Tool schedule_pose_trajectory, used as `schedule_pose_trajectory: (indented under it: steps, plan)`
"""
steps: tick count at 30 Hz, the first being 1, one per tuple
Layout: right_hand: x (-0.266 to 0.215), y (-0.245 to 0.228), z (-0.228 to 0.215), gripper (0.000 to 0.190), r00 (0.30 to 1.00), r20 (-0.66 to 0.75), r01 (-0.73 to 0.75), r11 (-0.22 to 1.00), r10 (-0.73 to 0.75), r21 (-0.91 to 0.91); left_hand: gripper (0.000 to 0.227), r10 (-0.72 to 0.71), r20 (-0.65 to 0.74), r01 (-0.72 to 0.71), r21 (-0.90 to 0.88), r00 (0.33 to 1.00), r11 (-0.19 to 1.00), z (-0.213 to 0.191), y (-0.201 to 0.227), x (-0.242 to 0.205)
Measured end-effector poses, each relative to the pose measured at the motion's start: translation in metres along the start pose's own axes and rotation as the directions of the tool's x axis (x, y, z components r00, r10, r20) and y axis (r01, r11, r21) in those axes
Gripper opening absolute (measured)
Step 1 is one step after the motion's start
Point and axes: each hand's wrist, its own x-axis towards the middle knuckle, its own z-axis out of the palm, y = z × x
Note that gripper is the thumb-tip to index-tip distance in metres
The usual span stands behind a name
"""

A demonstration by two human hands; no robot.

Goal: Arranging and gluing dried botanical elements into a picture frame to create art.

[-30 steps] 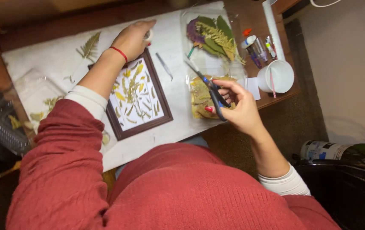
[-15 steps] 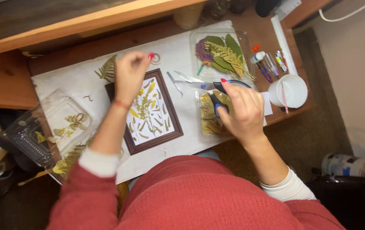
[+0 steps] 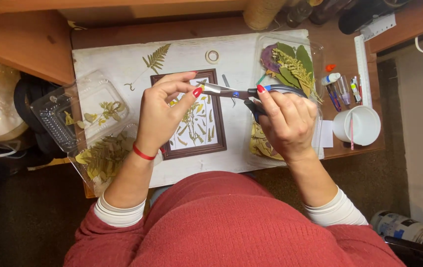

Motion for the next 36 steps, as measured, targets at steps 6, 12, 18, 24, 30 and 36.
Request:
schedule_pose_trajectory:
  steps: [6, 12, 18, 24, 30, 36]
  plan:
    - [0.0, -0.002, 0.001, 0.045, 0.999, 0.001, 0.039, 0.999, -0.039, 0.005, 0.013, -0.096, 0.068, 0.103, -0.096, 0.993, 0.99, -0.002, -0.007, 0.001]
    - [-0.001, -0.004, -0.001, 0.046, 0.999, 0.032, 0.038, 0.999, -0.039, 0.017, 0.012, -0.101, 0.113, 0.117, -0.148, 0.989, 0.982, -0.001, -0.024, 0.005]
    - [-0.006, -0.003, 0.001, 0.046, 0.999, 0.047, 0.022, 1.0, -0.023, 0.017, 0.014, -0.107, 0.15, 0.139, -0.218, 0.983, 0.966, -0.001, -0.018, 0.002]
    - [-0.01, 0.003, 0.015, 0.063, 0.985, 0.111, -0.142, 0.986, 0.133, 0.082, 0.013, -0.106, 0.115, 0.129, -0.215, 0.988, 0.968, -0.005, -0.012, -0.003]
    - [0.022, 0.03, 0.081, 0.06, 0.717, 0.51, -0.589, 0.804, 0.475, 0.078, 0.014, -0.089, 0.028, 0.092, -0.182, 0.996, 0.979, -0.014, -0.022, -0.016]
    - [0.036, 0.059, 0.221, 0.044, 0.616, 0.637, -0.568, 0.821, 0.464, -0.049, 0.014, -0.155, -0.081, 0.133, -0.224, 0.985, 0.966, -0.019, -0.048, -0.036]
